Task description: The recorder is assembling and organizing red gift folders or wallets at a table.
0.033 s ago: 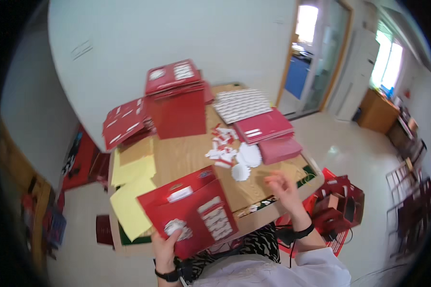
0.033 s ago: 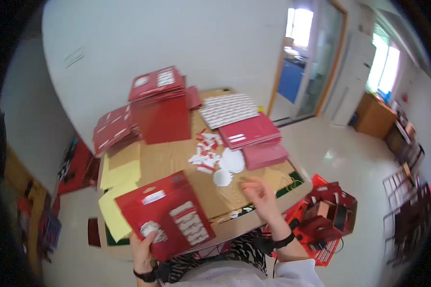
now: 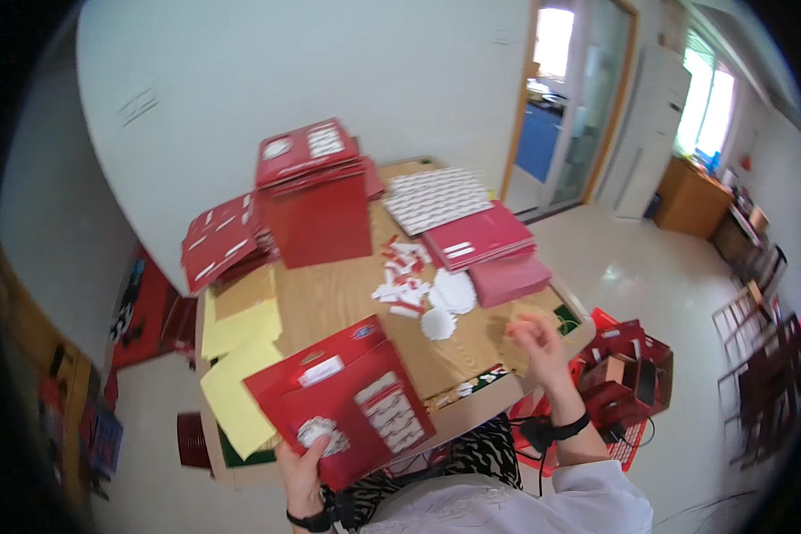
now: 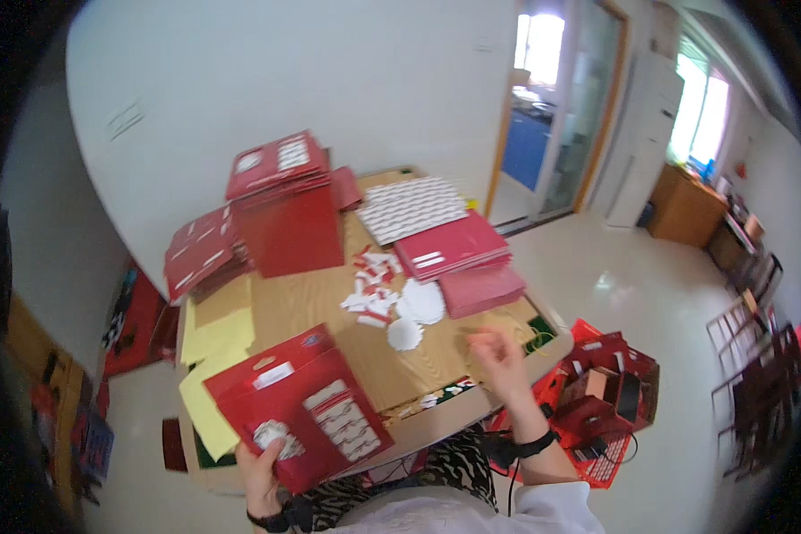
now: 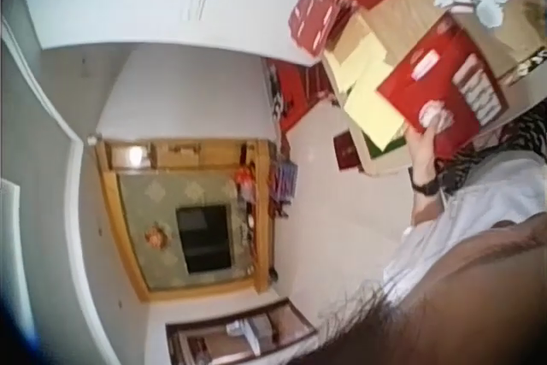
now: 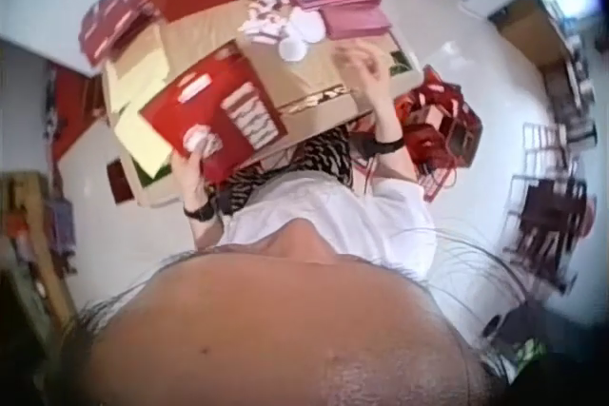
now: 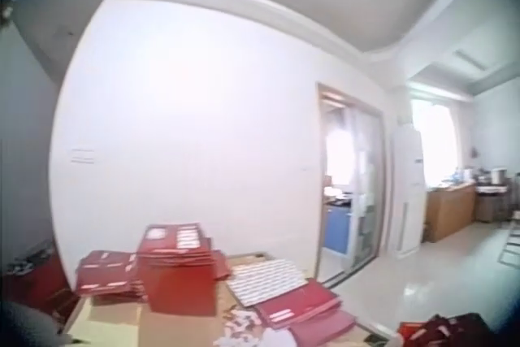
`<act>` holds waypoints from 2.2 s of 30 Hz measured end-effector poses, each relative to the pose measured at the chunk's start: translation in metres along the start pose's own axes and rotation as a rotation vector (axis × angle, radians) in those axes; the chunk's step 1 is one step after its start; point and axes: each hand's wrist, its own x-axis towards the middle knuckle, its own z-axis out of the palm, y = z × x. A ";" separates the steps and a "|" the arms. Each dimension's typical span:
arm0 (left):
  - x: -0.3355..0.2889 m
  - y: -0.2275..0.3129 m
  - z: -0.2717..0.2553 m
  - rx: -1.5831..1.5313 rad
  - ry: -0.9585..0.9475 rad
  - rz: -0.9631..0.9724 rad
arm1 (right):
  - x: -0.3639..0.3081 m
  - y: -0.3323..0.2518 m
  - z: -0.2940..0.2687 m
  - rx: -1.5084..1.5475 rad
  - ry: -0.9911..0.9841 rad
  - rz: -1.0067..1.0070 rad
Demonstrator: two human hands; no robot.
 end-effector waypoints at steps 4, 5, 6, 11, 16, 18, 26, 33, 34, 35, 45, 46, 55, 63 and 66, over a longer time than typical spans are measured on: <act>0.000 -0.007 -0.018 -0.037 0.024 0.005 | -0.008 0.038 -0.134 -0.363 0.538 -0.138; 0.000 -0.007 -0.018 -0.052 0.037 0.010 | -0.017 0.045 -0.161 -0.450 0.650 -0.124; 0.000 0.000 -0.016 -0.057 0.021 0.006 | -0.028 0.053 -0.189 -0.538 0.758 -0.108; 0.000 0.013 -0.015 0.021 -0.035 -0.064 | -0.087 0.082 -0.280 -1.206 0.937 0.468; 0.003 -0.002 -0.022 0.017 -0.011 -0.006 | -0.108 0.093 -0.285 -1.286 0.947 0.839; 0.001 0.003 -0.014 -0.011 0.008 -0.034 | -0.112 0.092 -0.289 -1.143 0.835 0.929; -0.005 0.016 -0.002 0.028 -0.016 -0.044 | -0.119 0.114 -0.309 -1.211 0.856 0.932; -0.004 0.007 -0.004 0.030 -0.017 -0.047 | -0.116 0.099 -0.296 -1.207 0.865 1.008; -0.004 0.006 -0.004 0.021 -0.016 -0.059 | -0.119 0.103 -0.300 -1.210 0.869 0.999; -0.004 0.006 -0.004 0.021 -0.013 -0.061 | -0.120 0.105 -0.304 -1.213 0.873 0.990; -0.002 0.003 -0.003 0.039 -0.048 -0.058 | -0.113 0.107 -0.305 -1.275 0.752 1.005; -0.002 0.003 -0.003 0.040 -0.061 -0.056 | -0.114 0.109 -0.308 -1.271 0.765 0.999; -0.001 0.002 -0.003 0.047 -0.055 -0.057 | -0.115 0.121 -0.320 -1.339 0.819 0.919; -0.004 -0.004 -0.011 0.010 -0.016 -0.061 | -0.100 0.098 -0.289 -1.503 0.896 0.622; -0.004 -0.006 -0.006 -0.009 -0.004 -0.070 | -0.071 0.057 -0.247 -1.137 0.719 -0.039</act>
